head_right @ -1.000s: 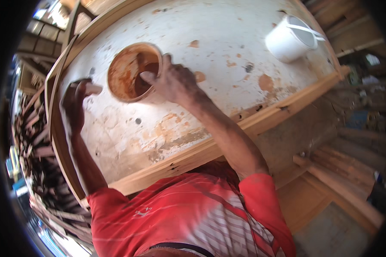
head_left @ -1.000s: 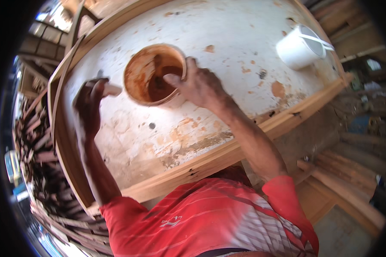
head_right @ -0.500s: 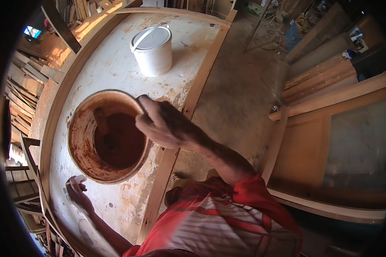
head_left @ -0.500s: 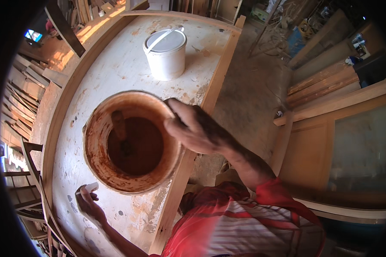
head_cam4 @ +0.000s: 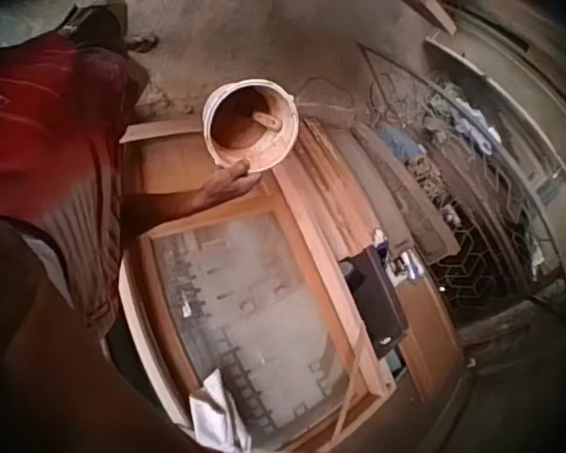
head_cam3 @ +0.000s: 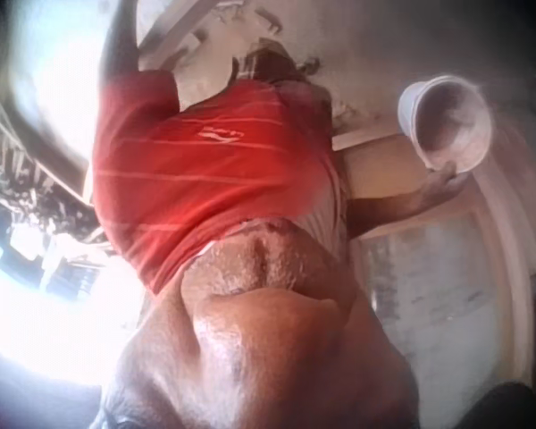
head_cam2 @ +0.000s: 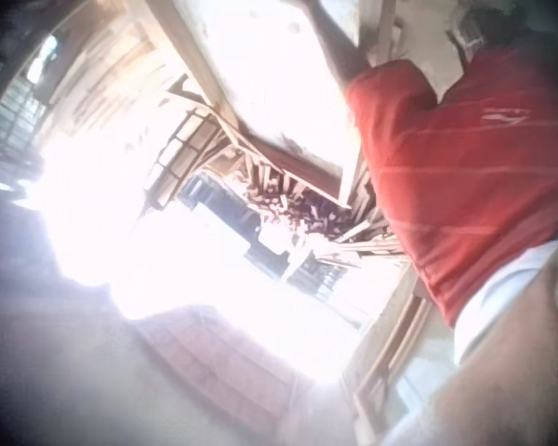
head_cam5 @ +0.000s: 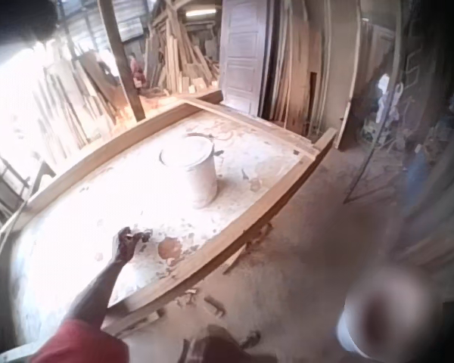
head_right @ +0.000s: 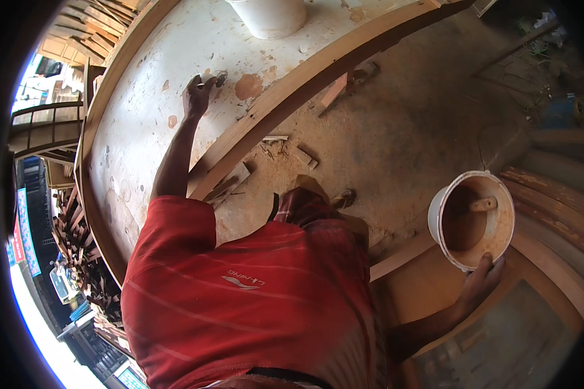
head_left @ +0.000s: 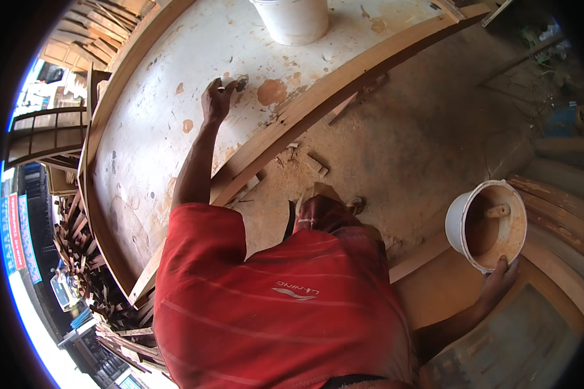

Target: The person is repairing a wooden frame by filling holes and imperfections. They use a putty knife to apply a brown filler paste from a bucket and a white adhesive from a tube to the wood surface, smoothing the material into the defects.

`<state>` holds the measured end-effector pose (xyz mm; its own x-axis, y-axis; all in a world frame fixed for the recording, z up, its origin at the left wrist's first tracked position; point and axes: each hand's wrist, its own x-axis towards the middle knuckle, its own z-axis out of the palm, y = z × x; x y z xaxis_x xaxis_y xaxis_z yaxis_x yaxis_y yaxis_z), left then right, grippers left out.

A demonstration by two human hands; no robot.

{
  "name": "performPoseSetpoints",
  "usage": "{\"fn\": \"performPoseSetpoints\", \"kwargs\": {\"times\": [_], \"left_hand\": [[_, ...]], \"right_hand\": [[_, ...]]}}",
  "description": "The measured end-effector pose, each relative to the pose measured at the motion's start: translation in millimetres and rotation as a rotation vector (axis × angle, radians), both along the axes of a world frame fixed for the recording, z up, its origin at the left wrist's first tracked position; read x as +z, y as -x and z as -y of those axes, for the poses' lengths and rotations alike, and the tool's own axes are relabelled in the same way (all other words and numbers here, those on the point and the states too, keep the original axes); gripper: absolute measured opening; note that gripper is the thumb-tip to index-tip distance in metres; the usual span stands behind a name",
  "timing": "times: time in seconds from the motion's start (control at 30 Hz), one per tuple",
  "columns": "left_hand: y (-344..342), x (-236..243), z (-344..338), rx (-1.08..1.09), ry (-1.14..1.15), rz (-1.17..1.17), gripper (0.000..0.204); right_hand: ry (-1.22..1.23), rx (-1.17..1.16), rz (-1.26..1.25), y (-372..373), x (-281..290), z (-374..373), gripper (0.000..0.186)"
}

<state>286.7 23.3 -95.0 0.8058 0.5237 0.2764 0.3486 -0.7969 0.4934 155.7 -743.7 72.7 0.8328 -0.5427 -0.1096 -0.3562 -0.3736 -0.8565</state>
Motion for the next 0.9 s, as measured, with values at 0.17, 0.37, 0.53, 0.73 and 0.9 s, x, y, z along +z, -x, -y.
{"fn": "performPoseSetpoints", "kwargs": {"times": [0.17,0.37,0.53,0.73,0.9], "left_hand": [[-2.1,2.3,-6.1,0.15,0.024,-0.115,0.049],[-3.3,-21.3,-18.2,0.162,0.25,-0.006,0.07],[41.2,2.9,-18.9,0.41,-0.257,-0.186,0.069],[-109.6,133.4,175.6,0.724,-0.146,0.695,0.066],[-338.8,190.5,403.6,-0.107,0.034,0.416,0.054]], "right_hand": [[-0.021,-0.055,-0.229,-13.2,-72.3,88.6,0.044],[-0.172,0.065,-0.229,-116.8,-98.1,102.6,0.041],[-0.154,0.171,-0.316,-254.4,-90.1,107.0,0.036],[0.128,0.343,-0.318,-407.4,-114.7,125.0,0.044],[0.256,0.463,-0.194,-532.8,-96.4,152.0,0.046]]}}
